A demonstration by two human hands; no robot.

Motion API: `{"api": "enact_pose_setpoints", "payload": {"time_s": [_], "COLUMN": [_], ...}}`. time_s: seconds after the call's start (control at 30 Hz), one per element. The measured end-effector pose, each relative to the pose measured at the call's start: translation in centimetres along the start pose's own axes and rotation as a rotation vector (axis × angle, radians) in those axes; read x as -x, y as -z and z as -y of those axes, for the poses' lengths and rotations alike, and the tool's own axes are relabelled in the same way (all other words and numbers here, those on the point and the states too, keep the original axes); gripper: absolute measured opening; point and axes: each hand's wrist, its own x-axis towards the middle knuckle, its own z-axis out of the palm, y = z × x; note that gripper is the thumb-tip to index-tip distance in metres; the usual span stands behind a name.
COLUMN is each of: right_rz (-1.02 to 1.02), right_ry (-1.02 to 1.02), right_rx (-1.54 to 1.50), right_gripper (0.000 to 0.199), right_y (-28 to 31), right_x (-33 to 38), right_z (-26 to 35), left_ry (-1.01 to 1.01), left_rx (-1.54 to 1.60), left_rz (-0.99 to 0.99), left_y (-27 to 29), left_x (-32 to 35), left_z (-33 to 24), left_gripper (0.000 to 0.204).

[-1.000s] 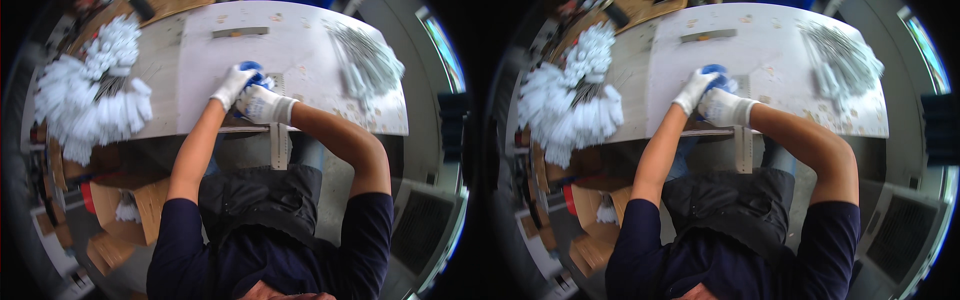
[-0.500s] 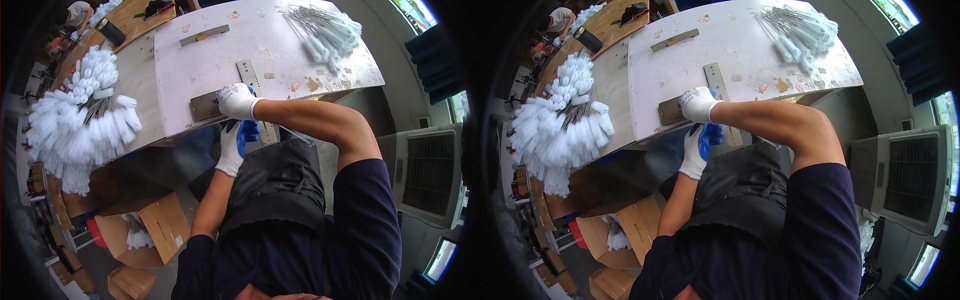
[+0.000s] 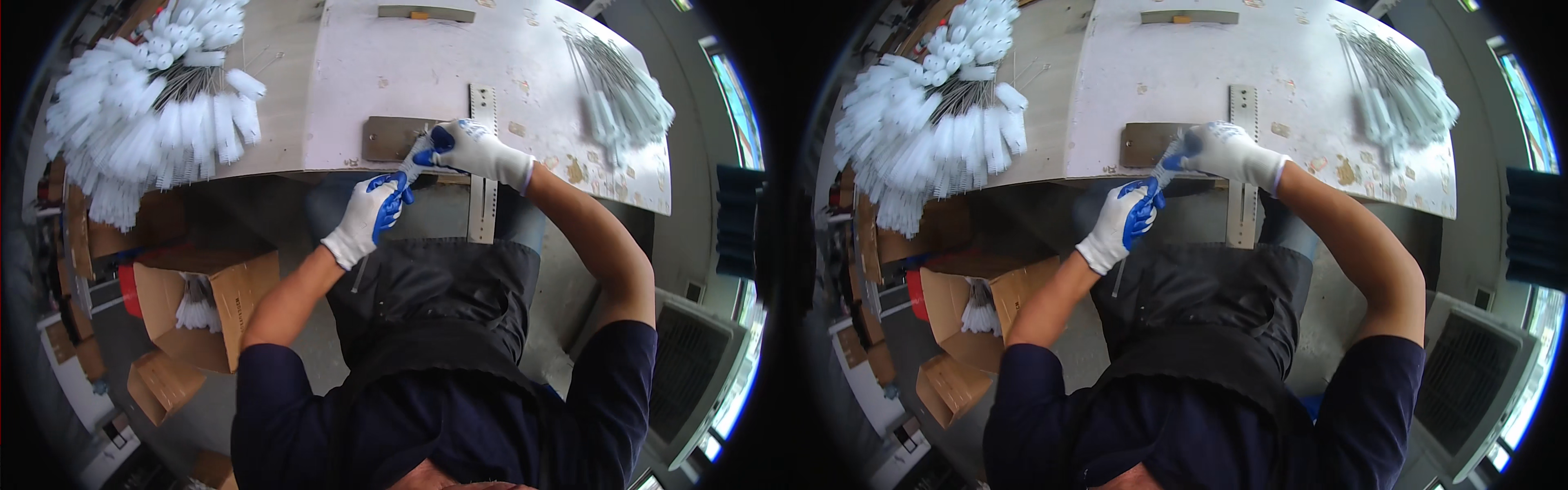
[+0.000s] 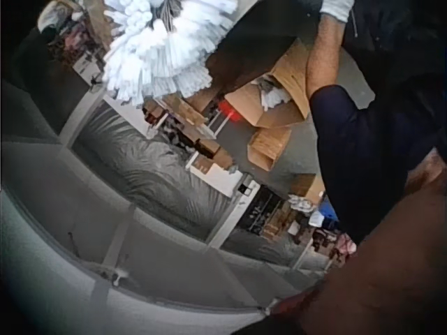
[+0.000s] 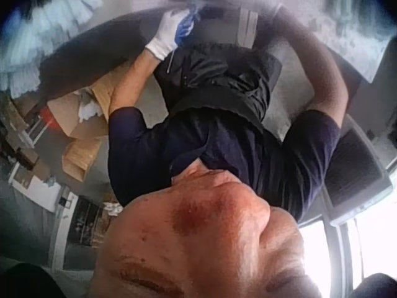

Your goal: The person repeatedly picks up a white plastic bristle head and a metal wire handle, inserts the handle into the head, and places the assembled broom on a growing pile. The process is repeated continuously throughout the clip.

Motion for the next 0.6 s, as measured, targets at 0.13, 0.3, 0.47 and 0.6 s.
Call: {"api": "enact_pose_setpoints", "payload": {"time_s": [0.13,0.3,0.47,0.6], "right_rz": [0.013,-0.035,-0.119,-0.255], "right_ry": [0.249,0.394,0.093,-0.021], "right_rx": [0.482,0.730,0.494,0.407], "right_gripper": [0.045,0.039,0.039,0.037], "right_y": [1.3,-1.7,-2.6,-4.2], "right_x": [-2.6,-4.3,-2.5,-2.3], "right_z": [-0.8,-1.5,1.5,1.8], "left_ry": [-0.057,-0.214,-0.763,-1.076], "left_rx": [-0.364,-0.854,-1.533,-1.385], "left_rz": [-0.028,0.074,-0.280,-0.734], "left_y": [1.7,3.9,3.6,2.8], "left_x": [-0.5,-1.6,-0.3,3.4], "left_z": [-2.6,-5.6,-7.3,-4.4], "left_gripper": [0.029,0.022,0.024,0.035]}}
